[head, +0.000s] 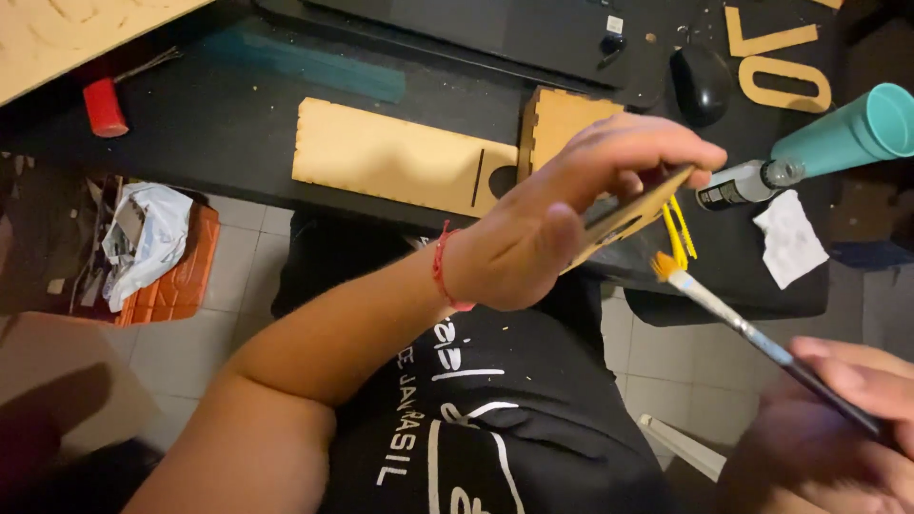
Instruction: The person applies glue to two wooden parts using a brush. They first coat a small rectangular piece with a circular cutout, then switch to a longer rectangular piece and apply glue across its surface. The person repeatedly dips the brush into a glue container to reload adhesive during the process.
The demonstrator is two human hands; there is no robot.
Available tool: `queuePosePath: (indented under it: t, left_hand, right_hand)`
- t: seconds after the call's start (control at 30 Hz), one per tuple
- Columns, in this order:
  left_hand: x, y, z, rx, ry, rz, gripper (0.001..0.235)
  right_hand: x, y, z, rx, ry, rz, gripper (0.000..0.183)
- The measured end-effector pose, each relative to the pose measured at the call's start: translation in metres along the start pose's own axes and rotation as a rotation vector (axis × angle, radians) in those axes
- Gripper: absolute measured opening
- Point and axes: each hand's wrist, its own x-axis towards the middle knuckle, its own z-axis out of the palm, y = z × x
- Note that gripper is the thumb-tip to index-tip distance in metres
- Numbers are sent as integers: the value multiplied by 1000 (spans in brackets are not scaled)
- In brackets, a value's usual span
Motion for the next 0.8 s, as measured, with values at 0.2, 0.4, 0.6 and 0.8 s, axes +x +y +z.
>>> queuePosePath:
  t: [0.2,0.4,0.6,0.8]
  left_hand:
    - [-2,-3,0,143,-38,91,76]
    - [-3,1,0,146,-29,77,81]
    - [-2,-7,4,49,20,83,78]
    - [10,-26,4,-903,232,-230,93]
  right_hand:
    - [42,17,-26,343,-810,648,50]
    - [27,7,74,645,86,-466,33]
    - [1,26,61,784,192,1,33]
    - [-4,5,50,476,115,11,34]
